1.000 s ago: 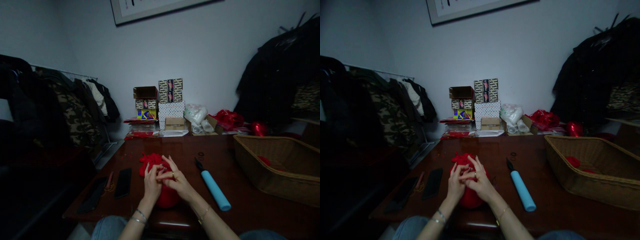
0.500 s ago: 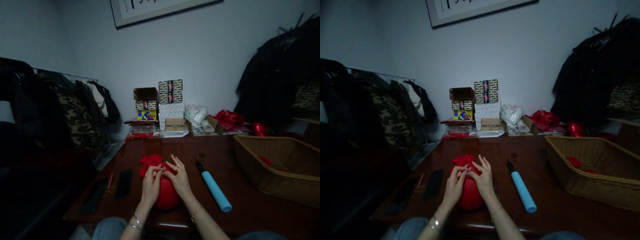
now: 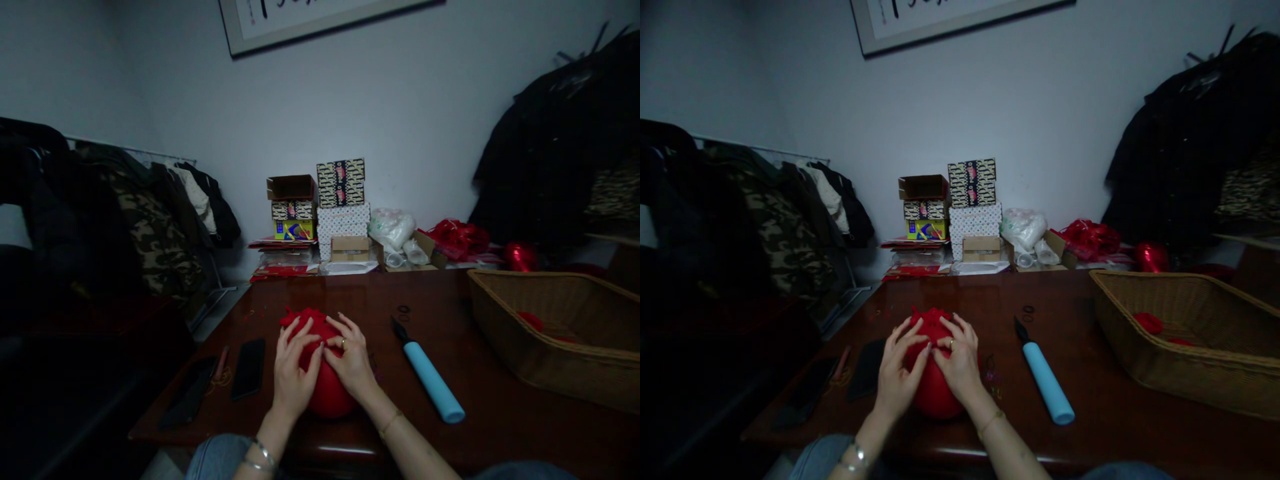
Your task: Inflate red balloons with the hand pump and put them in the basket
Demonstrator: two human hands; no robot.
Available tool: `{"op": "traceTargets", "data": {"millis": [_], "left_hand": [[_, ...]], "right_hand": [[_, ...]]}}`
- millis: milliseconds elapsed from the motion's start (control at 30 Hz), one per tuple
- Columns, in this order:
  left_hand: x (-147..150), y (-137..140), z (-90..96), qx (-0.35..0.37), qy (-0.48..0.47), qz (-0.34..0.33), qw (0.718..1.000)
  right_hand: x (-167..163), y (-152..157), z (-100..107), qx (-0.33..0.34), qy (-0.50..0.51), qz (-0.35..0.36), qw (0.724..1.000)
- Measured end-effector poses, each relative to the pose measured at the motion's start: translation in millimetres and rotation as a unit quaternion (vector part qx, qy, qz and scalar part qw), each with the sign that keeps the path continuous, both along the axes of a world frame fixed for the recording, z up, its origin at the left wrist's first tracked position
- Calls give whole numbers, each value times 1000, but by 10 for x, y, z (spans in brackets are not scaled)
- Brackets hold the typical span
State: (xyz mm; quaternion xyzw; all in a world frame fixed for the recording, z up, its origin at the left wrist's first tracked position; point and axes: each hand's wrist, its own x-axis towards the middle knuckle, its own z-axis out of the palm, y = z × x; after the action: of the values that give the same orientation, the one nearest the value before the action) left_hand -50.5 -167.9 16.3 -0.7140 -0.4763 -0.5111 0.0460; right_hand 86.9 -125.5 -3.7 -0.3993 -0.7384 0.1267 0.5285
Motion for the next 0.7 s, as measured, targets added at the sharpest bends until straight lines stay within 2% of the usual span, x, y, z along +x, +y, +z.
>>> {"op": "traceTargets", "data": {"millis": [100, 167, 300, 433, 700], "left_hand": [[-37, -59, -9, 73, 129, 42, 988], [-47, -71, -34, 91, 165, 68, 980], [-26, -79, -52, 95, 181, 99, 974], [30, -99, 12, 91, 178, 119, 973], [37, -80, 28, 31, 207, 129, 969]], "right_hand": [[-7, -2, -7, 11, -6, -5, 1000], [-17, -5, -11, 18, -11, -10, 1000], [-46, -16, -18, 48, -32, -36, 998], [-68, -25, -26, 85, -56, -55, 993], [-79, -49, -21, 132, -80, -66, 986]]}}
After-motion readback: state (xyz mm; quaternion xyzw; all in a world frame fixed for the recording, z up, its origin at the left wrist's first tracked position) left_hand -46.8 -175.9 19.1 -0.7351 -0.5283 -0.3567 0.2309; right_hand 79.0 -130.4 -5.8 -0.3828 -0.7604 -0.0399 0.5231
